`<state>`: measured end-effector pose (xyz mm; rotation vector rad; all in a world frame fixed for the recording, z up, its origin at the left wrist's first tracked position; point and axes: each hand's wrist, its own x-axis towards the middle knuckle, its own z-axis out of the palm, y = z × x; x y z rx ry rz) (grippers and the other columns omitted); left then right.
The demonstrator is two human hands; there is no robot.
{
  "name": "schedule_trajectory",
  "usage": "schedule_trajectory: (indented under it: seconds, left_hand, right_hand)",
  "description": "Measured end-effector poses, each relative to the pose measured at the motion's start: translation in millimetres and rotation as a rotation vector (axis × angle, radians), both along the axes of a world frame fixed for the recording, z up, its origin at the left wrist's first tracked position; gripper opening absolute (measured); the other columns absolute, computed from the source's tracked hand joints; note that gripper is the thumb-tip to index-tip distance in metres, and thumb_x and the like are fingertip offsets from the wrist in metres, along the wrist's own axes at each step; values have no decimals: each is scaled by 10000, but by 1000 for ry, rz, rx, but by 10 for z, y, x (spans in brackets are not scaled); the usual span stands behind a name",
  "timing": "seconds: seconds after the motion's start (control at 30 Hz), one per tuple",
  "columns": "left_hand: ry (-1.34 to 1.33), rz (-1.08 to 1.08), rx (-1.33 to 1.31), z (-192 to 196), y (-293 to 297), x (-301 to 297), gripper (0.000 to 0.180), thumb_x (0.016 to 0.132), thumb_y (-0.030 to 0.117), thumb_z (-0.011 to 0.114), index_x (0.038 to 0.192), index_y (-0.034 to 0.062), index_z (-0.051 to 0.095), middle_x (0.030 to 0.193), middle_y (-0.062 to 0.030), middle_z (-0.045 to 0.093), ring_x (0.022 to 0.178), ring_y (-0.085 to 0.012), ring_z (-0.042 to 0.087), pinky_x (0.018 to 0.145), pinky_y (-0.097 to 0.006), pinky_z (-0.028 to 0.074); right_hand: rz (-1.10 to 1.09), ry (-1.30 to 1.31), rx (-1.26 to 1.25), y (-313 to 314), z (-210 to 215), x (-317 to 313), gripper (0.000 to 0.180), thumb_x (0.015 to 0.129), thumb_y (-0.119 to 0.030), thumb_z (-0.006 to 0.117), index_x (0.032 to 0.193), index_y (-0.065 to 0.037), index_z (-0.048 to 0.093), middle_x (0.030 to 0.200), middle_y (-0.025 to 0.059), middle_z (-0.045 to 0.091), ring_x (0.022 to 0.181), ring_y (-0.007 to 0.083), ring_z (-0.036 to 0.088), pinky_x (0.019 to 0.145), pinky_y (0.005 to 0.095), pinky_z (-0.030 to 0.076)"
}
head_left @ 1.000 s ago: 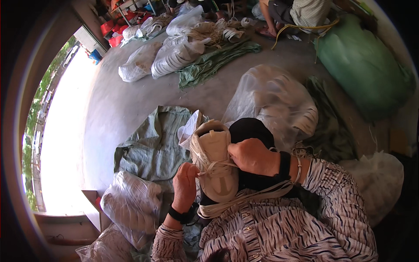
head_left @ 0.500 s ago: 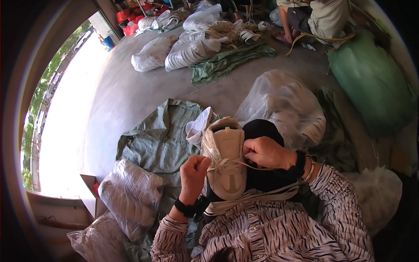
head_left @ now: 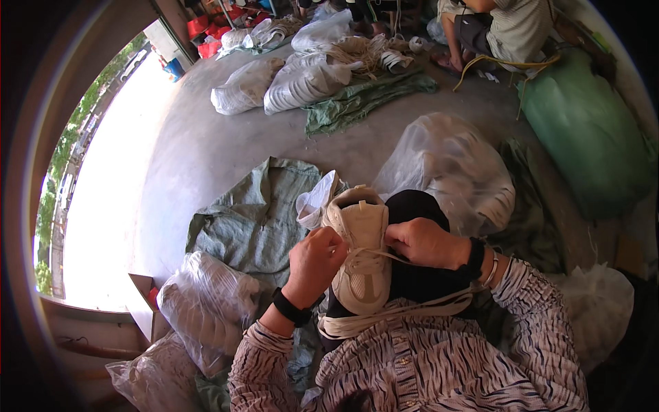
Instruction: Lacing a shoe by threading laces through the eyelets.
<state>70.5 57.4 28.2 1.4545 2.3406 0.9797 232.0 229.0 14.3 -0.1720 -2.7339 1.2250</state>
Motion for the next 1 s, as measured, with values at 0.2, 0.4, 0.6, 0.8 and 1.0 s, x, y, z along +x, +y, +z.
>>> schedule_trajectory:
  seconds: [0.2, 0.4, 0.6, 0.8, 1.0]
  left_hand:
    - [333, -248, -145, 296, 24, -134, 119, 711, 149, 701, 774, 110, 608, 963, -32, 605, 970, -228, 557, 766, -349, 465]
    - [584, -713, -125, 403, 190, -340, 275, 635, 167, 739, 851, 124, 575, 908, -12, 544, 952, -224, 516, 843, -364, 438]
    - [786, -854, -310, 411, 281, -347, 187, 709, 257, 686, 804, 118, 605, 861, -6, 566, 847, -192, 565, 653, -327, 501]
    - [270, -584, -360, 178, 409, -308, 201, 819, 234, 591, 783, 42, 633, 773, -77, 611, 754, -193, 616, 559, -353, 485]
    - [126, -480, -274, 343, 275, -233, 157, 810, 211, 601, 785, 60, 636, 702, -109, 606, 681, -271, 590, 614, -361, 465]
  right_hand:
    - [62, 88, 536, -93, 67, -10, 145, 737, -122, 607, 867, -78, 561, 855, 106, 570, 745, 275, 608, 646, 374, 495]
    - [183, 285, 821, -53, 178, -117, 116, 734, -139, 580, 824, -86, 529, 896, 67, 511, 833, 223, 573, 675, 319, 463]
    - [330, 285, 754, 17, 111, -225, 95, 744, -163, 572, 800, -95, 535, 846, 56, 505, 790, 207, 569, 656, 328, 457]
    - [342, 97, 388, 97, 41, -238, 162, 739, -137, 601, 846, -16, 590, 921, 127, 568, 771, 286, 609, 697, 366, 488]
    - [206, -304, 404, -13, 222, -436, 262, 680, -133, 644, 856, 58, 621, 850, 221, 626, 863, 339, 631, 770, 390, 501]
